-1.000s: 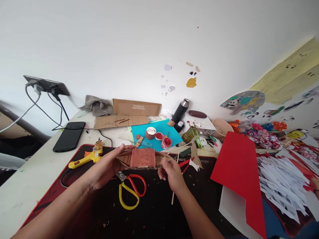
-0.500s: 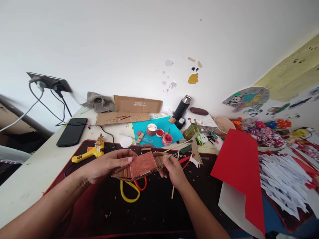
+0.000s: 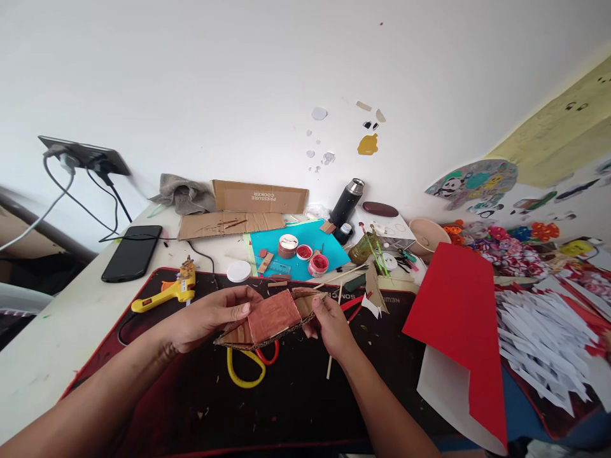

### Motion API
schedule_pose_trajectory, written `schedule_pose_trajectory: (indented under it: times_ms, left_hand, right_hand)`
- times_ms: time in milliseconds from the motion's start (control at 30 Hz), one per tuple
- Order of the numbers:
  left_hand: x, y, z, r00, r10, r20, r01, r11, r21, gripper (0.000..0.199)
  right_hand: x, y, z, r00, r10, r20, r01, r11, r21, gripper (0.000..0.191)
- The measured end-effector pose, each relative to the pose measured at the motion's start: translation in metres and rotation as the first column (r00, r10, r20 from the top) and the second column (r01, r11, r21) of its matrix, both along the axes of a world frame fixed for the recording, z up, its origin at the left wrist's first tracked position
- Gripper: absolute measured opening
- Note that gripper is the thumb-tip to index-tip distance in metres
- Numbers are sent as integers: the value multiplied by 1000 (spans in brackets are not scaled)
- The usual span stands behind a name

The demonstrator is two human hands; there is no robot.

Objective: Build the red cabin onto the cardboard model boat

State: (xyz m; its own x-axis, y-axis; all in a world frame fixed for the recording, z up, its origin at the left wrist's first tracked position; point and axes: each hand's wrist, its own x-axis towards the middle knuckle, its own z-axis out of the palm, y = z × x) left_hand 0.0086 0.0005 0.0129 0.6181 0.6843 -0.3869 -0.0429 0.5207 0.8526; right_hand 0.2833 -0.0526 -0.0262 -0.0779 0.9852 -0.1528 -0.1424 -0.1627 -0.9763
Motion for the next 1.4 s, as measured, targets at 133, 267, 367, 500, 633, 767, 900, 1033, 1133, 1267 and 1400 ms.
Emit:
schedule_pose_trajectory:
  times_ms: [133, 267, 367, 500, 633, 767, 900, 1033, 1133, 1267, 1400]
  left_hand:
    - [1, 0, -2, 1000, -22, 4, 22, 999, -49, 56]
    - [0, 0, -4, 999, -36, 6, 36, 997, -62, 55]
    - [0, 0, -4, 999, -41, 20, 42, 997, -64, 55]
    - [3, 3, -2, 1000, -9, 21, 10, 998, -61, 50]
    - [4, 9, 4, 996, 45, -83, -40, 998, 56, 52]
    - [1, 7, 19, 989, 69, -133, -31, 962, 270, 55]
    - [3, -5, 28, 972, 77, -223, 35, 888, 459, 77]
    - [13, -11, 25, 946, 178, -272, 28, 790, 613, 82]
    - [22, -11, 21, 935, 173, -309, 63, 777, 626, 76]
    - [25, -6, 20, 927, 182, -327, 58, 793, 607, 71]
    - [21, 1, 19, 936, 143, -321, 52, 846, 530, 66]
  right_hand:
    - [-2, -1, -3, 1000, -16, -17, 16, 1000, -9, 75]
    - [-3, -2, -6, 998, -22, -52, 22, 1000, -6, 72]
    - [-3, 1, -7, 998, -24, -61, 24, 1000, -10, 70]
    - [-4, 4, -8, 997, -72, -27, 71, 997, -35, 70]
    - [-4, 5, -9, 988, -156, 16, 157, 984, -86, 73]
    - [-4, 5, -6, 980, -196, 20, 197, 974, -114, 75]
    - [-3, 5, -2, 973, -229, 14, 229, 966, -119, 76]
    - [-4, 5, -2, 974, -228, 15, 228, 964, -139, 77]
    - [-3, 3, -1, 975, -223, 19, 223, 962, -157, 78]
    - [-2, 0, 0, 980, -199, 26, 201, 969, -143, 77]
    - [1, -2, 0, 985, -173, 3, 172, 978, -118, 78]
